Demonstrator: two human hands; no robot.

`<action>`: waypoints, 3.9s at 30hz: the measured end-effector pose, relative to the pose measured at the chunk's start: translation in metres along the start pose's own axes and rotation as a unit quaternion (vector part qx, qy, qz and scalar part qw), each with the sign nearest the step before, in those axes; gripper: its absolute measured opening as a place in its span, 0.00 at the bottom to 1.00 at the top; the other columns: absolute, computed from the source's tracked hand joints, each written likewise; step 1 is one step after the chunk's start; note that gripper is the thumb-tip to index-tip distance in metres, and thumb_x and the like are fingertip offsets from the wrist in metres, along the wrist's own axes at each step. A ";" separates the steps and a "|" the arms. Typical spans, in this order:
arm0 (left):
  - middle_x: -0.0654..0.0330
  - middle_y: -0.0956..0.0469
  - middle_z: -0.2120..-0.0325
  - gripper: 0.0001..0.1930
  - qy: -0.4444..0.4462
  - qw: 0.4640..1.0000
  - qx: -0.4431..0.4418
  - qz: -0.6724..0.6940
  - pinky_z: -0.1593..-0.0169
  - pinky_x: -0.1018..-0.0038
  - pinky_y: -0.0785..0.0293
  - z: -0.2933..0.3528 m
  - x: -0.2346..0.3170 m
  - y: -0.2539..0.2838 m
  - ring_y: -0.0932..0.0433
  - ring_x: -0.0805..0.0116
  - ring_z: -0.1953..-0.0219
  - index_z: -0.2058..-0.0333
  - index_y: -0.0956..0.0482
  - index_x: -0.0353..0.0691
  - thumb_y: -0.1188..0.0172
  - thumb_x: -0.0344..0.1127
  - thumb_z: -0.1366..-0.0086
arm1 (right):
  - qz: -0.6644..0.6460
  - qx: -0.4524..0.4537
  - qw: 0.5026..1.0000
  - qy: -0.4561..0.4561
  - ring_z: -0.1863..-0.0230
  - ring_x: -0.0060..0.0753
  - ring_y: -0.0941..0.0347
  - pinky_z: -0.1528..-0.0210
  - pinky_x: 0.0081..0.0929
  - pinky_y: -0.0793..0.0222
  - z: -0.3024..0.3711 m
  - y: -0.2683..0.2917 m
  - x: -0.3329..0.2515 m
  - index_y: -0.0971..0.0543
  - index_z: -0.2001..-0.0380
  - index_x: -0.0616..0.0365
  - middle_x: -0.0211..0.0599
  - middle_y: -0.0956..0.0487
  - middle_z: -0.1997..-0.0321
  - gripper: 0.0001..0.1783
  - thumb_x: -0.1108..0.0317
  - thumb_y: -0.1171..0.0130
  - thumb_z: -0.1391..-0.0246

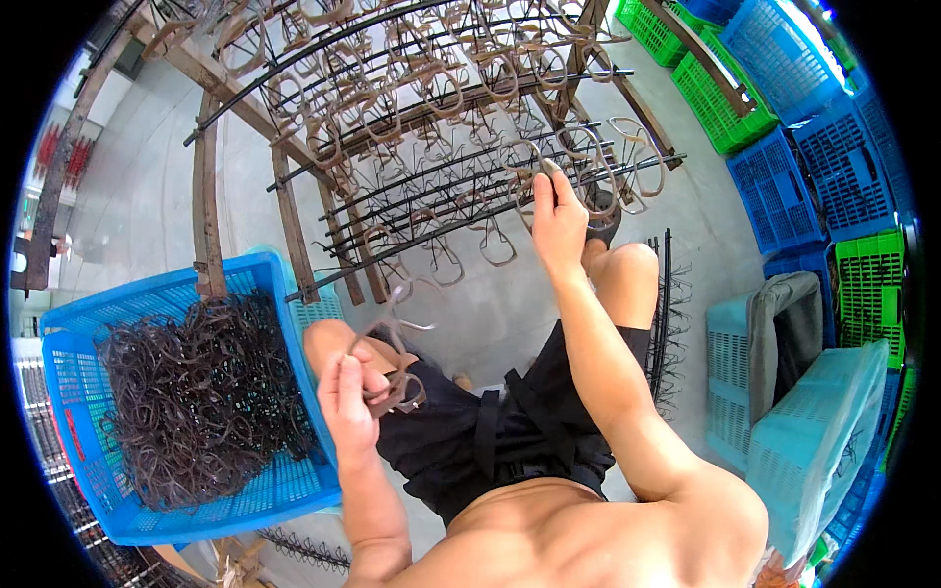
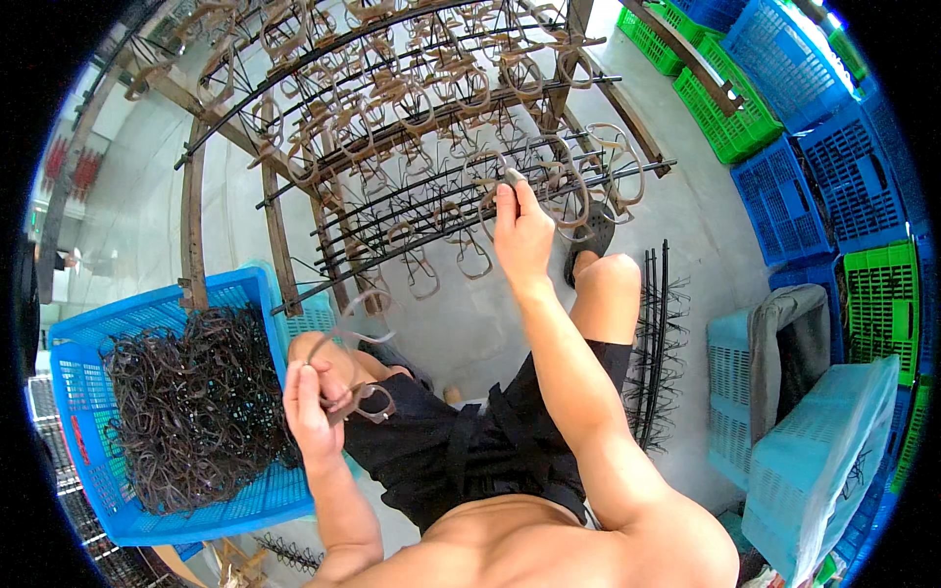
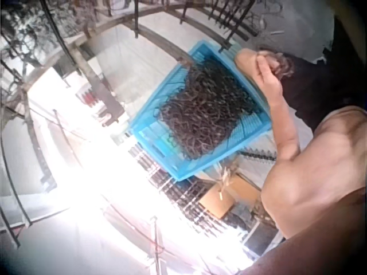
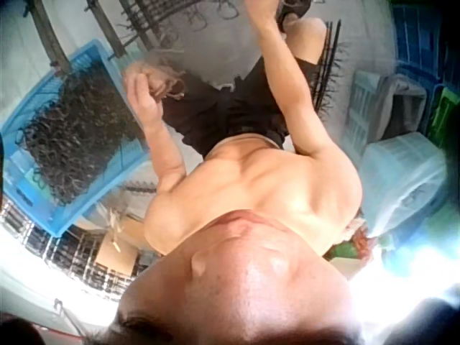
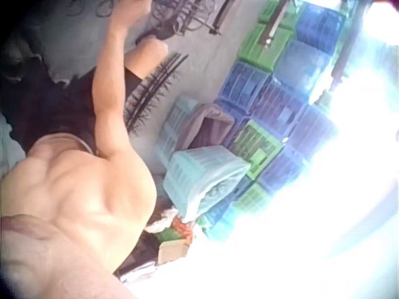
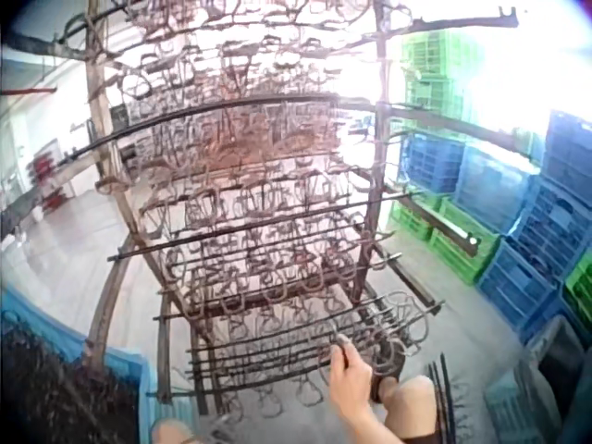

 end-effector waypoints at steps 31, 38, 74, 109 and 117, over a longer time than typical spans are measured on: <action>0.59 0.26 0.70 0.09 -0.124 0.816 0.088 -0.557 0.67 0.75 0.30 0.002 0.033 0.069 0.27 0.67 0.73 0.60 0.23 0.34 0.48 0.27 0.38 | -0.396 0.003 0.902 -0.173 0.90 0.14 0.41 0.90 0.16 0.47 0.053 -0.074 -0.009 0.29 0.75 0.58 0.24 0.33 0.85 0.12 0.64 0.51 0.40; 0.59 0.26 0.68 0.14 -0.047 0.986 0.005 -0.159 0.63 0.78 0.28 0.008 0.011 0.079 0.27 0.71 0.68 0.52 0.32 0.36 0.52 0.27 0.38 | -0.391 -0.009 0.906 -0.163 0.90 0.12 0.42 0.90 0.15 0.47 0.055 -0.081 -0.019 0.28 0.72 0.59 0.22 0.35 0.86 0.09 0.65 0.49 0.41; 0.63 0.28 0.65 0.14 -0.071 0.971 0.198 -0.112 0.71 0.83 0.33 -0.083 -0.015 0.086 0.29 0.77 0.70 0.53 0.31 0.37 0.48 0.35 0.36 | -0.341 -0.061 0.933 -0.096 0.86 0.17 0.35 0.83 0.17 0.36 0.102 -0.117 -0.060 0.31 0.72 0.63 0.26 0.31 0.85 0.11 0.68 0.55 0.38; 0.49 0.34 0.56 0.11 0.169 0.560 0.433 -0.686 0.54 0.53 0.35 -0.045 -0.107 0.358 0.31 0.50 0.58 0.65 0.25 0.47 0.42 0.41 0.46 | -0.126 -0.073 0.987 -0.065 0.84 0.17 0.40 0.79 0.20 0.38 0.097 -0.130 -0.059 0.25 0.55 0.64 0.33 0.30 0.85 0.16 0.68 0.46 0.45; 0.57 0.26 0.76 0.11 0.137 0.761 0.313 -0.552 0.62 0.65 0.31 -0.063 -0.139 0.398 0.27 0.53 0.69 0.68 0.26 0.39 0.40 0.40 0.45 | -0.163 -0.070 0.984 -0.020 0.87 0.10 0.43 0.86 0.16 0.46 0.104 -0.143 -0.071 0.25 0.70 0.62 0.20 0.35 0.86 0.10 0.66 0.48 0.42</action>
Point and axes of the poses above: each hand's wrist, its own z-axis away from the middle knuckle, its own y-axis out of the back of the hand, x = y × z, the point moved 7 cm from there along -z, towards the middle knuckle
